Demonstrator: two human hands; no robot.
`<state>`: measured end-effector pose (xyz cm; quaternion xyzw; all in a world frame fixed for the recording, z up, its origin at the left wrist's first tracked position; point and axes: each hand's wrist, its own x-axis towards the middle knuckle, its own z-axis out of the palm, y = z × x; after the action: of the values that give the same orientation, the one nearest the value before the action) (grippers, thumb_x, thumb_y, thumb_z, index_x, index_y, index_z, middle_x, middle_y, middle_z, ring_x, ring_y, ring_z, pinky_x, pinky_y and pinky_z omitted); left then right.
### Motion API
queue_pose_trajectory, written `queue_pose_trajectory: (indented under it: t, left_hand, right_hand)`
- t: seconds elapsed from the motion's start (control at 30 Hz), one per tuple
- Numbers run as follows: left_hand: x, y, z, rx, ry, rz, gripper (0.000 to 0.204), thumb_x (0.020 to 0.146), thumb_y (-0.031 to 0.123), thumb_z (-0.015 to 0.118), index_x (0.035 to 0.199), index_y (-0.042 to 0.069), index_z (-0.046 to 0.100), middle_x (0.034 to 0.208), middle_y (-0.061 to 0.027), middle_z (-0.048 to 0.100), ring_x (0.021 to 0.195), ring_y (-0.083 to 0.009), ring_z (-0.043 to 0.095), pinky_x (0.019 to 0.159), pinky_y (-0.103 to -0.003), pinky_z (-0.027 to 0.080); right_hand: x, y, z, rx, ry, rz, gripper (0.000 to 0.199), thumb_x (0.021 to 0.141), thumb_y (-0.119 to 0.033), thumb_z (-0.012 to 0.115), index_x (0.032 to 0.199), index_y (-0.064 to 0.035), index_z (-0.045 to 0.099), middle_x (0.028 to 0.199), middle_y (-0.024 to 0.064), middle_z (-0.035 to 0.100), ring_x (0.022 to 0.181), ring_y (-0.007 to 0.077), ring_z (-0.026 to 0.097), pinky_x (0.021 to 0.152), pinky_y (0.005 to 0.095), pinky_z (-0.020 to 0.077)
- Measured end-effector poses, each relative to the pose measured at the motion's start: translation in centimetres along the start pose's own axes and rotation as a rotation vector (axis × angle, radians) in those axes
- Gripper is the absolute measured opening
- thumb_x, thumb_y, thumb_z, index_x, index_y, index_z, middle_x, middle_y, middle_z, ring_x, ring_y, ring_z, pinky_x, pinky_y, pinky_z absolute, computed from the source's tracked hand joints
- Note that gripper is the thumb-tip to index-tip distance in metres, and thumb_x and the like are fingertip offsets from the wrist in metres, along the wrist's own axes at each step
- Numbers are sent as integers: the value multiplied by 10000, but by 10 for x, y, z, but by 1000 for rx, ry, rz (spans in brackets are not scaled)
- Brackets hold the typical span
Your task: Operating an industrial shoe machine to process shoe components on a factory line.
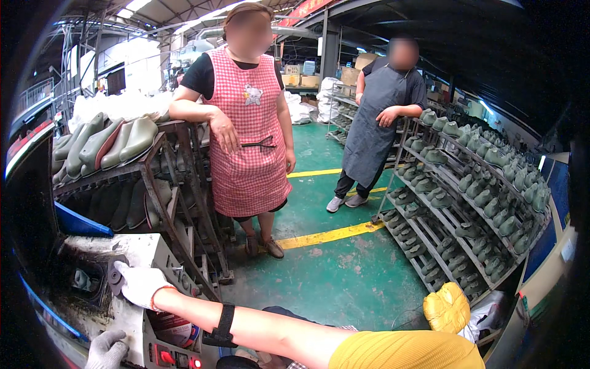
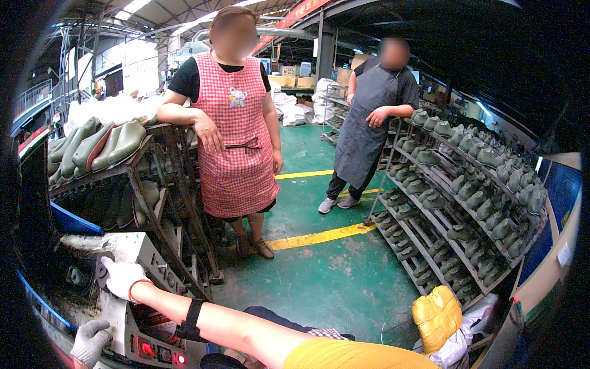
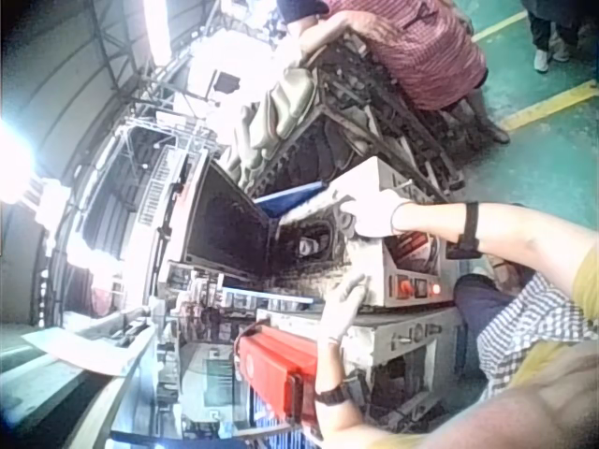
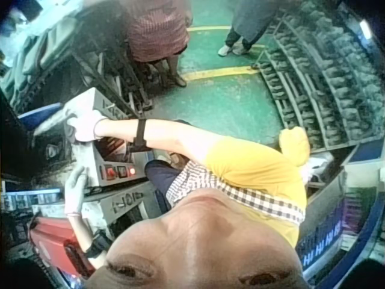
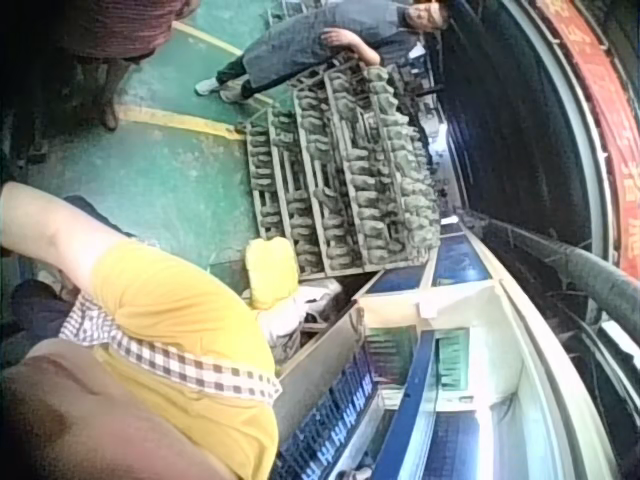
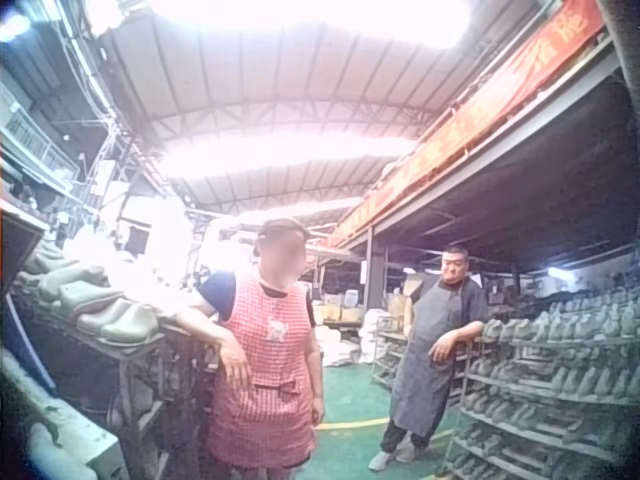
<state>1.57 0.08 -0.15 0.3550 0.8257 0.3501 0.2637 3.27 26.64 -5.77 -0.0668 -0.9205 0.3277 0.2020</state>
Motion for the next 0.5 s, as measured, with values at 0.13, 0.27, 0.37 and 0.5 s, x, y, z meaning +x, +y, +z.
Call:
queue_pose_trajectory:
  t: [0.13,0.27,0.37,0.5]
  left_hand:
    - [0,1,0,-9,-4,4,371,1009,91,614,1350,-53,638,1297,-108,687,1161,-166,627,1005,-294,499]
    - [-1,3,0,-15,-6,1,370,1010,94,612,1348,-52,639,1300,-111,687,1164,-170,628,1007,-296,499]
    - [-1,6,-1,9,-3,-9,368,1010,97,612,1346,-48,642,1298,-111,689,1171,-173,625,1012,-298,496]
    - [-2,7,-1,6,-5,-5,365,1011,101,617,1345,-43,645,1304,-108,686,1181,-176,621,1021,-299,490]
  right_hand:
    - [1,1,2,-7,19,-12,630,900,-212,504,1518,-91,483,1086,219,742,990,406,713,866,515,561]
    - [1,0,1,-1,-5,1,628,900,-215,505,1514,-85,482,1090,220,741,997,407,712,869,515,561]
    - [1,0,1,5,-8,-4,624,900,-217,507,1510,-85,483,1089,220,741,994,410,711,868,517,561]
    - [3,1,2,0,-12,-6,622,901,-219,509,1508,-87,486,1094,219,741,999,412,710,869,519,560]
